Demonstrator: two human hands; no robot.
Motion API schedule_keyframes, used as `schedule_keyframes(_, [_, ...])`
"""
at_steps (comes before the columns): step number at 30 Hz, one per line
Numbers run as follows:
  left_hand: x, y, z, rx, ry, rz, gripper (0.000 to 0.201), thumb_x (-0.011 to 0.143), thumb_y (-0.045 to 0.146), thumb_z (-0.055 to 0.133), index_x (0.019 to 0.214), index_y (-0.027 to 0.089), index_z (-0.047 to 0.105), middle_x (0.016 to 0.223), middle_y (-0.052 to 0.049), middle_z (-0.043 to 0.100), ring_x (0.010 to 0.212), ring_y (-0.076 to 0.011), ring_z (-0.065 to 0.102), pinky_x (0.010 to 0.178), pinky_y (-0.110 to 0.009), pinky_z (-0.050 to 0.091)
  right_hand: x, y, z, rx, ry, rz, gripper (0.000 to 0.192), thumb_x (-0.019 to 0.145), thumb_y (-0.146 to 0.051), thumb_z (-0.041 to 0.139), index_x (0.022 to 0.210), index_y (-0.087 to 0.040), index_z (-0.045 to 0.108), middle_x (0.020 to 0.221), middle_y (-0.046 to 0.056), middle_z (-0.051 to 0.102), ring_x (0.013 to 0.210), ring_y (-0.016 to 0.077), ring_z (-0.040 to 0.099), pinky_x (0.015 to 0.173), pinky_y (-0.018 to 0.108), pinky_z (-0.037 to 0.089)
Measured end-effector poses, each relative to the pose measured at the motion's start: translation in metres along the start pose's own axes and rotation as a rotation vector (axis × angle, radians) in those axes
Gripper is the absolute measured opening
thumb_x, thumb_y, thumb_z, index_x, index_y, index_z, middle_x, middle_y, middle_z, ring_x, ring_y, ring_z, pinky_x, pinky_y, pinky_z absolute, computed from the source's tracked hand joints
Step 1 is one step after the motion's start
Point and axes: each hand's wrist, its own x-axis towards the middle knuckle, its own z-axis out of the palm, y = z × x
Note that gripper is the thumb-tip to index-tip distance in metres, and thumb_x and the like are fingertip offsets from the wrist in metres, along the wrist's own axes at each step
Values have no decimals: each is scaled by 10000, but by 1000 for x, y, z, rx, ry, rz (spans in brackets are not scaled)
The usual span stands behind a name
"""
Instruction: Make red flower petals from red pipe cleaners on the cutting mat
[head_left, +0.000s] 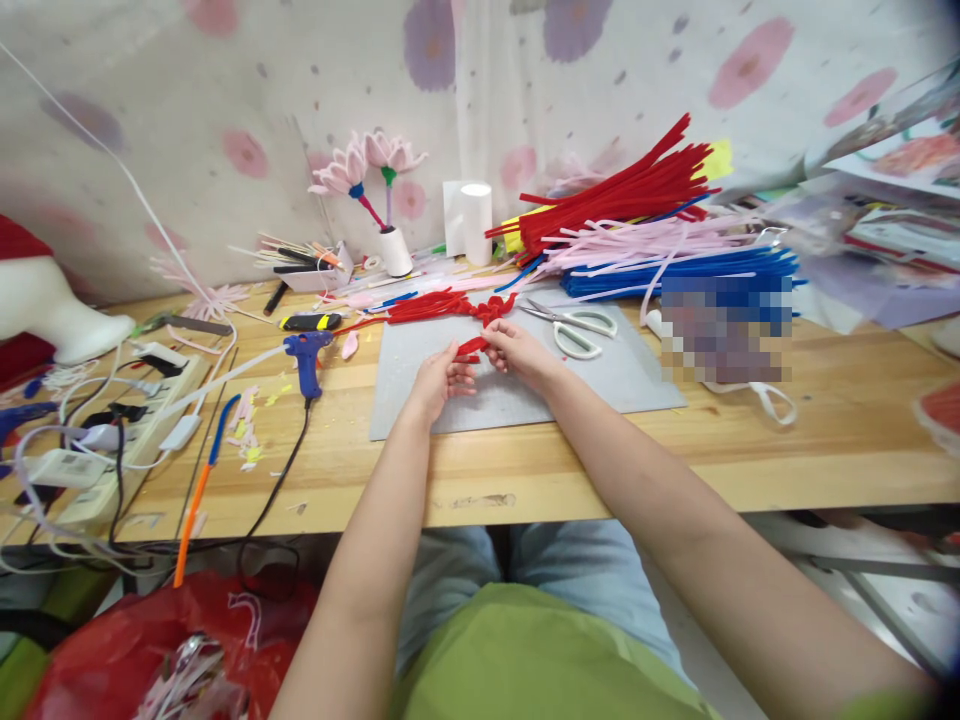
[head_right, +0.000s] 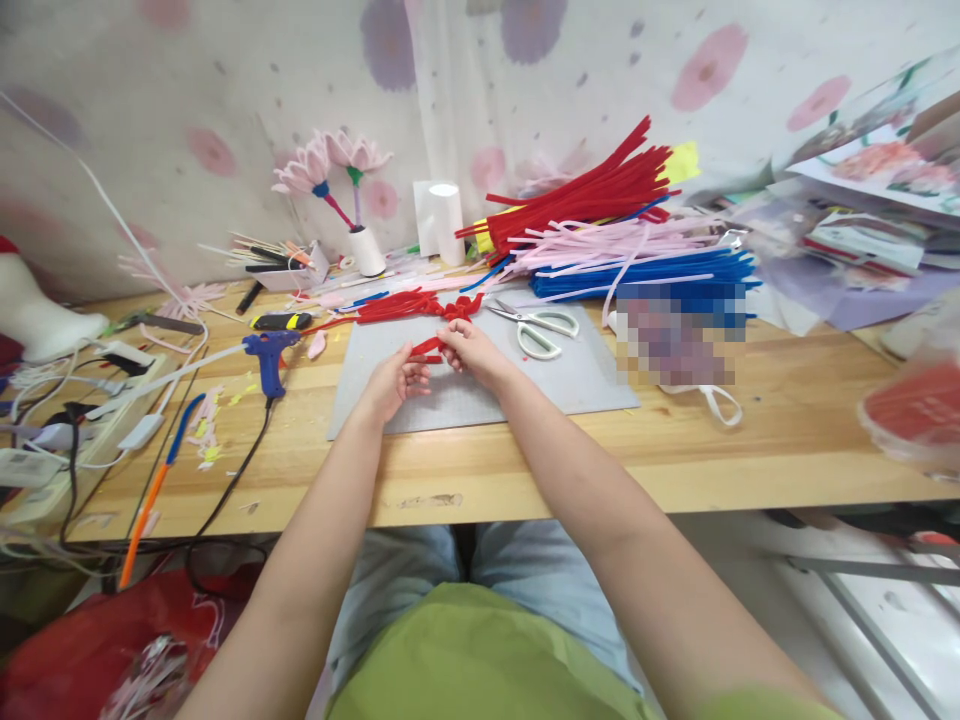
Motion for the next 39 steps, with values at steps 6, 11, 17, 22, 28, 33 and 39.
schedule_keyframes(6, [2, -2, -2, 28, 113, 166, 311, 736, 400, 527, 555, 160, 444, 357, 74, 343, 312, -38, 291, 345, -168, 312, -3, 1, -2, 28, -262, 98, 300, 702, -434, 593, 728, -165, 465, 472, -67, 463, 364, 29, 381, 353, 150, 249])
schedule_keyframes(11, [3, -1, -1, 21, 283, 212, 285, 677, 404, 598, 605, 150, 490, 412, 70, 398, 349, -34, 345, 367, -165, 315, -7, 0, -1, -20, -382, 137, 301, 628, -376, 678, 751, -145, 527, 623, -18, 583, 486, 51, 512, 404, 154, 339])
schedule_keyframes(17, [1, 1, 1, -188, 138, 58, 281, 666, 325, 631, 565, 147, 439, 429, 77, 339, 354, -11, 307, 342, -137, 238, -8, 3, 13, -191, -295, 43, 264, 669, -392, 635, 707, -150, 537, 511, -52, 517, 402, 26, 416, 383, 147, 301])
schedule_keyframes(22, [-1, 0, 3, -140, 91, 87, 230, 642, 331, 652, 650, 135, 532, 462, 71, 364, 385, -6, 308, 364, -129, 263, -7, -1, 10, -275, -183, -11, 288, 663, -421, 628, 702, -154, 531, 507, -50, 493, 403, 34, 405, 386, 160, 297])
schedule_keyframes(28, [-5, -5, 9, 180, 107, 178, 220, 683, 356, 612, 723, 140, 596, 405, 76, 383, 347, -30, 336, 406, -174, 384, -7, -13, 2, -312, 20, -133, 305, 696, -440, 580, 794, -152, 560, 528, -48, 469, 424, 43, 384, 400, 182, 283])
schedule_keyframes(33, [-9, -6, 11, 228, -25, -17, 254, 730, 379, 571, 829, 146, 552, 557, -25, 602, 474, -130, 587, 434, -221, 452, -5, -12, 3, -300, 42, -176, 240, 686, -379, 592, 668, -145, 541, 455, -55, 430, 400, 43, 349, 401, 192, 286])
schedule_keyframes(39, [-9, -3, 10, 152, -44, -52, 245, 760, 360, 544, 847, 131, 557, 656, -54, 635, 552, -134, 615, 452, -215, 464, -5, -12, 4, -225, -21, -115, 177, 719, -327, 546, 714, -176, 455, 516, -43, 506, 441, 71, 464, 454, 202, 381])
